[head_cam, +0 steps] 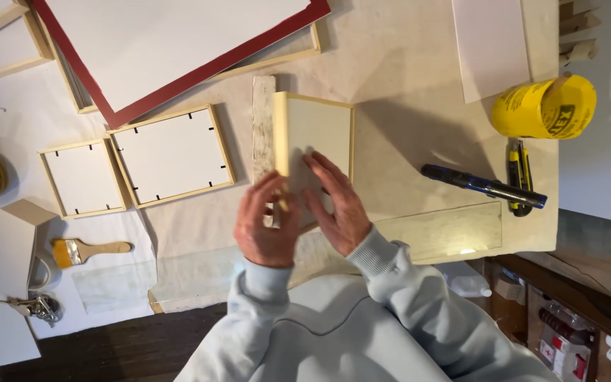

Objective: Framing artwork and photographs using a wooden frame, glass, and a staple gun.

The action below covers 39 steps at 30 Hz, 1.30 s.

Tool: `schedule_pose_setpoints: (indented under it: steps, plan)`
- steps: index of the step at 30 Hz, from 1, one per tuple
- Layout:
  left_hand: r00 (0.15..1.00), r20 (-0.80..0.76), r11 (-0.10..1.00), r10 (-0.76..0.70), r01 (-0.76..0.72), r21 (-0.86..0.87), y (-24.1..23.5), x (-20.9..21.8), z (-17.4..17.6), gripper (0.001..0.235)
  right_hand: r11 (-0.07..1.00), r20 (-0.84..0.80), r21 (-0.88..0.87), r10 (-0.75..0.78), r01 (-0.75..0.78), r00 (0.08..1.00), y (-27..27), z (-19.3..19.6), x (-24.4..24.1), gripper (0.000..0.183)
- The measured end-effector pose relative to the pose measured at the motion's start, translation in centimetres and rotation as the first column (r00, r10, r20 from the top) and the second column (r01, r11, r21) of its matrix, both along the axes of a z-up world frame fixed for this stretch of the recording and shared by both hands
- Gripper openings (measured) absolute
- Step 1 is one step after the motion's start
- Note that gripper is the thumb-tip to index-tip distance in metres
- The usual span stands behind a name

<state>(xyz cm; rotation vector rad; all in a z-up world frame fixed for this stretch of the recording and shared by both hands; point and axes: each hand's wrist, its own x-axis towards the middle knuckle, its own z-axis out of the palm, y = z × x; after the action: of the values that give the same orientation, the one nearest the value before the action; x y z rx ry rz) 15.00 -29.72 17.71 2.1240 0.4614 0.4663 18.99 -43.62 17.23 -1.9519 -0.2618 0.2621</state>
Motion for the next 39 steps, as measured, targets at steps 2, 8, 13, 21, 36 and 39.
schedule_pose_setpoints:
  steps: [2, 8, 13, 21, 36, 39]
  plan:
    - [0.996, 0.043, 0.995, -0.074, 0.077, -0.064, -2.4, 0.1, 1.7, 0.038, 0.996, 0.025, 0.09, -0.025, 0.023, 0.999, -1.7, 0.3, -0.1, 0.046]
    - [0.908, 0.236, 0.934, -0.346, 0.356, 0.002, -11.2, 1.5, 2.3, 0.044, 0.904, -0.226, 0.29, -0.256, 0.315, 0.94, -10.6, -1.5, -0.7, 0.059]
    - [0.884, 0.207, 0.905, -0.42, 0.39, 0.173, -16.1, 1.5, 0.1, 0.054, 0.912, -0.152, 0.189, -0.34, 0.365, 0.928, -18.4, -5.7, -1.1, 0.042]
    - [0.858, 0.155, 0.872, -0.489, 0.477, 0.112, -15.8, 1.1, 0.2, 0.059, 0.788, -0.3, 0.414, -0.355, 0.456, 0.885, -18.3, -6.4, -1.4, 0.042]
    - [0.832, 0.215, 0.842, -0.511, 0.535, -0.071, -11.8, 0.9, 0.7, 0.056, 0.77, -0.321, 0.378, -0.413, 0.515, 0.852, -16.7, -6.6, -1.4, 0.04]
    - [0.861, 0.212, 0.865, -0.462, 0.49, -0.105, -11.2, 1.0, 1.8, 0.055, 0.835, -0.249, 0.366, -0.337, 0.411, 0.908, -16.0, -6.0, -0.8, 0.04]
